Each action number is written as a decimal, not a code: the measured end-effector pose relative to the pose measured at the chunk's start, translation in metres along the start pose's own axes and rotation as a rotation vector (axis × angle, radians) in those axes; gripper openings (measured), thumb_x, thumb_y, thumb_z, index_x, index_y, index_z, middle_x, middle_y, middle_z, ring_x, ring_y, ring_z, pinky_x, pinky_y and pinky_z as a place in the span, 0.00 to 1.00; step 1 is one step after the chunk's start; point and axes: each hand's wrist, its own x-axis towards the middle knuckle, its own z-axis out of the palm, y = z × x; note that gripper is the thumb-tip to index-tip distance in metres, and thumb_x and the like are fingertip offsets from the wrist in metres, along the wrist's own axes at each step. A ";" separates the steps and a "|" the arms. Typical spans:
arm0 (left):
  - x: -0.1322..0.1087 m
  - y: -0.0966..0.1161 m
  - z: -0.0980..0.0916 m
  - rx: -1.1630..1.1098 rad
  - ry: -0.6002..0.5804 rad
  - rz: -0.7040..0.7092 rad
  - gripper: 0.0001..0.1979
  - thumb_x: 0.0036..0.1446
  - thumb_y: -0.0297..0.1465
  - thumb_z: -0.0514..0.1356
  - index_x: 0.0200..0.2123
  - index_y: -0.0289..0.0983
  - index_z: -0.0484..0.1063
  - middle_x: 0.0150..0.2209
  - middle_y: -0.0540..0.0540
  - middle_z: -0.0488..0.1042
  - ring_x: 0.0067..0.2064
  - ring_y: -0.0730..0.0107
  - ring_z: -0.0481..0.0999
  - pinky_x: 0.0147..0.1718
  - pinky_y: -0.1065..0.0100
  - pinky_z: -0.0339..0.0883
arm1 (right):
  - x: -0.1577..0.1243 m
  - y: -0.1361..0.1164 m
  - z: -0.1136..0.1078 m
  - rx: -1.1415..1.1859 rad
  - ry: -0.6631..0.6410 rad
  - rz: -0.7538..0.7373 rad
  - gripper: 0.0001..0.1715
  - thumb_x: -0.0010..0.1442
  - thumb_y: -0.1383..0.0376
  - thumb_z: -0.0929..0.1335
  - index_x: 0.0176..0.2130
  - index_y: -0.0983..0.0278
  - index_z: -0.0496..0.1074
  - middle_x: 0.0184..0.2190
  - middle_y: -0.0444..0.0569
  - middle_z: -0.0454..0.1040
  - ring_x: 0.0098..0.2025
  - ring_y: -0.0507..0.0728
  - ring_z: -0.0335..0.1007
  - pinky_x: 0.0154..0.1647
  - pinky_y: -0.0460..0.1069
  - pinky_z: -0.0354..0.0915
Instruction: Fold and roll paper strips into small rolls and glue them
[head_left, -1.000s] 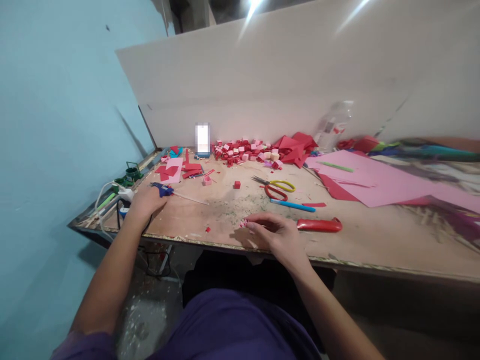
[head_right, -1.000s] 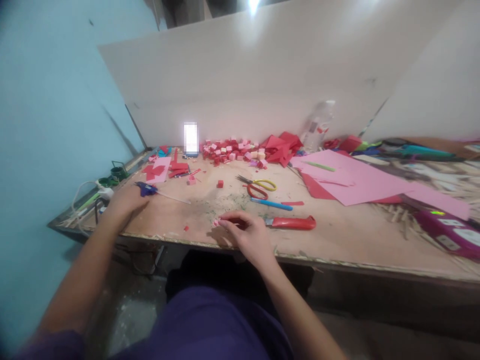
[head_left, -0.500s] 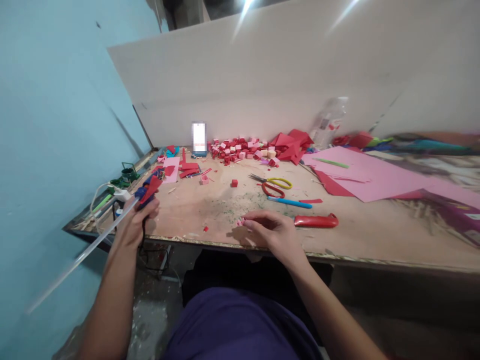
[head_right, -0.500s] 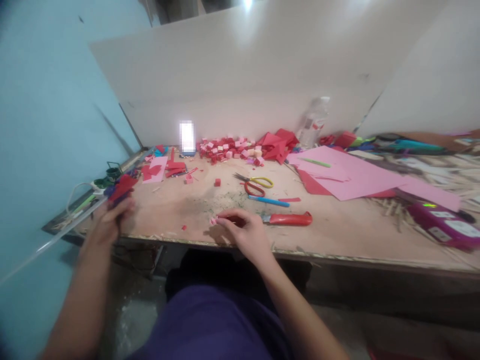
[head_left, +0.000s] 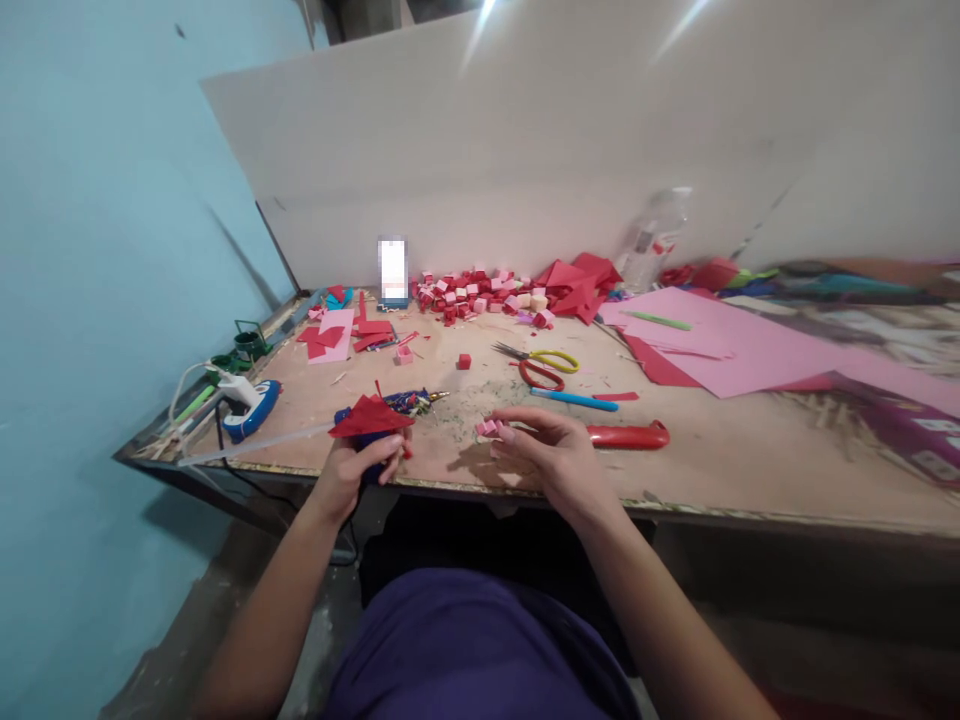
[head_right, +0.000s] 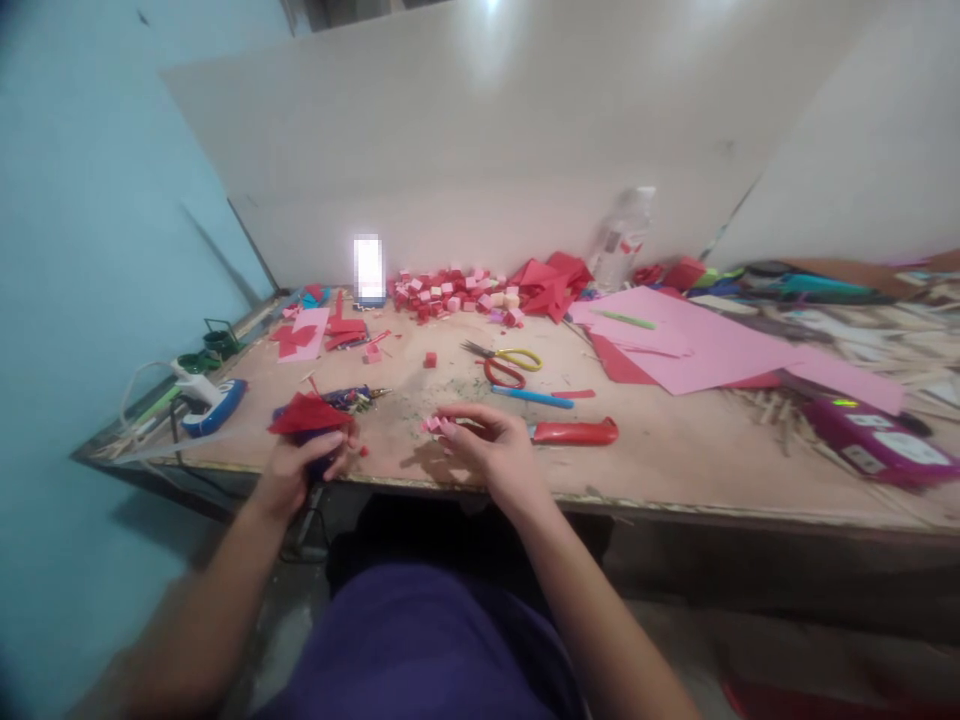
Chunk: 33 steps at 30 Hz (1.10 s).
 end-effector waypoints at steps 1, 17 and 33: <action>0.001 -0.002 0.001 0.023 -0.008 -0.014 0.13 0.54 0.38 0.69 0.33 0.33 0.77 0.30 0.46 0.77 0.21 0.77 0.64 0.24 0.68 0.61 | 0.000 0.000 0.000 0.012 0.004 0.005 0.20 0.49 0.56 0.82 0.40 0.62 0.84 0.37 0.53 0.86 0.39 0.62 0.83 0.40 0.53 0.78; 0.001 -0.001 -0.003 0.088 -0.174 -0.107 0.15 0.54 0.40 0.71 0.31 0.32 0.79 0.28 0.44 0.76 0.26 0.71 0.71 0.24 0.69 0.66 | 0.002 -0.002 0.005 0.063 0.004 0.032 0.16 0.49 0.57 0.81 0.37 0.62 0.84 0.36 0.52 0.85 0.39 0.60 0.83 0.42 0.52 0.76; -0.005 -0.001 -0.001 0.176 -0.152 -0.056 0.16 0.55 0.39 0.69 0.23 0.34 0.75 0.22 0.47 0.72 0.26 0.68 0.70 0.28 0.66 0.62 | 0.003 -0.003 0.006 0.010 -0.035 0.045 0.18 0.50 0.53 0.80 0.37 0.61 0.84 0.39 0.52 0.86 0.39 0.62 0.84 0.39 0.51 0.77</action>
